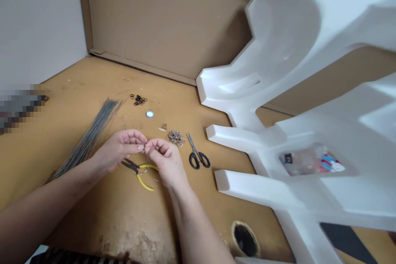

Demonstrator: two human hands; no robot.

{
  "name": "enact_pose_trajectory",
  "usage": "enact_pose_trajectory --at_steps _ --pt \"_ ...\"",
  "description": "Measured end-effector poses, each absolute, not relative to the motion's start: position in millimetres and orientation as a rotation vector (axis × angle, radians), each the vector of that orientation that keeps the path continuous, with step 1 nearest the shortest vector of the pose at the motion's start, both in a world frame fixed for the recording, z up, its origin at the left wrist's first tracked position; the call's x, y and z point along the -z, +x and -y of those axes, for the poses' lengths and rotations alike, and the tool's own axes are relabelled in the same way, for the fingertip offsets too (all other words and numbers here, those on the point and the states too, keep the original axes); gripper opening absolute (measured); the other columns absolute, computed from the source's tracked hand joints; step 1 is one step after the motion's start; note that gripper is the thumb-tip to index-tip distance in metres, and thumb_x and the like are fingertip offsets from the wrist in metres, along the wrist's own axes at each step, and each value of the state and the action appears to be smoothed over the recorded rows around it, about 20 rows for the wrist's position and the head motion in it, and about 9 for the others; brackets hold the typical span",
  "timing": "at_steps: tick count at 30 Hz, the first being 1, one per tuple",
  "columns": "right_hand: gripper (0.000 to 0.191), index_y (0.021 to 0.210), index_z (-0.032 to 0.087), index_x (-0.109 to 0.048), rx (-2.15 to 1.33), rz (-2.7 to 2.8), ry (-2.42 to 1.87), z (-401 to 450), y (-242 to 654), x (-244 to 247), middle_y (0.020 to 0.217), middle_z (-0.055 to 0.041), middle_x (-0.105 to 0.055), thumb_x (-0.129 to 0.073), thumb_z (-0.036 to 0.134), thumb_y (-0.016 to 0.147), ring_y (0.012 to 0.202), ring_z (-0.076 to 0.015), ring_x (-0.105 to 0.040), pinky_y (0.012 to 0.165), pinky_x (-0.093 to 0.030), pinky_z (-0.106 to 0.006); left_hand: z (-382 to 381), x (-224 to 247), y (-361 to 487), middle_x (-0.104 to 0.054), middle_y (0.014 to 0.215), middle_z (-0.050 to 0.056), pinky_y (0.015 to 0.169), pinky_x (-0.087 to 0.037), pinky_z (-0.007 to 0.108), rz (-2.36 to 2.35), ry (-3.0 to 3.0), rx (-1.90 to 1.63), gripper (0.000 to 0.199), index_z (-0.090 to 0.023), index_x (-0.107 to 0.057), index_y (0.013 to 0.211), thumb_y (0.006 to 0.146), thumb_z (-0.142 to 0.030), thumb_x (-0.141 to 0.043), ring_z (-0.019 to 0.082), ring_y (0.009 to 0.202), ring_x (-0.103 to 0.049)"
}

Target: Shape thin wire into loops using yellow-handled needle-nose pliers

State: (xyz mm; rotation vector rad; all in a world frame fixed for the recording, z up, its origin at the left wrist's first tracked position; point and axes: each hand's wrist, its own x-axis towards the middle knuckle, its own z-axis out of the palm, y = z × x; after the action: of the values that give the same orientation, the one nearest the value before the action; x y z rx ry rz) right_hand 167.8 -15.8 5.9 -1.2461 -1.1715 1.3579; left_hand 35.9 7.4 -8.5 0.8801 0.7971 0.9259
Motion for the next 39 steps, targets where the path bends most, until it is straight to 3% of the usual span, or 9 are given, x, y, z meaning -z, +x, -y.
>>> enact_pose_trajectory --at_steps 13,23,30,39 --pt "0.022 0.054 0.016 -0.057 -1.499 1.061 -1.154 17.2 170.1 -7.0 0.044 0.0047 -0.042 -0.071 0.033 0.056 0.043 -0.0059 -0.029 0.046 -0.016 -0.023 -6.7 7.4 33.9 -0.062 0.058 -0.002 0.059 -0.041 0.021 -0.761 1.015 -0.941 0.009 -0.013 -0.057 0.066 0.057 -0.011 -0.060 0.008 0.056 -0.057" --pt "0.024 0.054 0.016 -0.058 -1.449 1.025 -1.165 18.3 167.6 -8.2 0.043 0.0059 -0.041 -0.073 0.034 0.053 0.044 -0.0053 -0.027 0.046 -0.015 -0.023 -8.5 0.0 32.0 -0.053 0.047 -0.007 0.048 -0.029 0.019 -0.848 1.010 -0.894 0.003 -0.015 -0.058 0.056 0.055 -0.015 -0.060 0.004 0.046 -0.041" --pt "0.024 0.055 0.016 -0.059 -1.452 0.992 -1.136 18.8 165.2 -7.6 0.044 0.0061 -0.043 -0.076 0.031 0.049 0.044 -0.0048 -0.030 0.046 -0.016 -0.022 -11.8 7.1 29.9 -0.052 0.048 -0.006 0.044 -0.020 0.020 -0.844 0.973 -0.817 0.015 -0.014 -0.059 0.058 0.052 -0.024 -0.069 0.003 0.043 -0.034" --pt "0.023 0.057 0.016 -0.057 -1.478 0.960 -1.098 20.4 163.5 -3.9 0.046 0.0059 -0.041 -0.073 0.031 0.053 0.045 -0.0058 -0.029 0.048 -0.017 -0.023 -12.9 6.1 27.8 -0.048 0.046 -0.007 0.045 -0.020 0.020 -0.789 0.994 -0.768 0.013 -0.014 -0.058 0.057 0.051 -0.022 -0.066 0.003 0.042 -0.031"
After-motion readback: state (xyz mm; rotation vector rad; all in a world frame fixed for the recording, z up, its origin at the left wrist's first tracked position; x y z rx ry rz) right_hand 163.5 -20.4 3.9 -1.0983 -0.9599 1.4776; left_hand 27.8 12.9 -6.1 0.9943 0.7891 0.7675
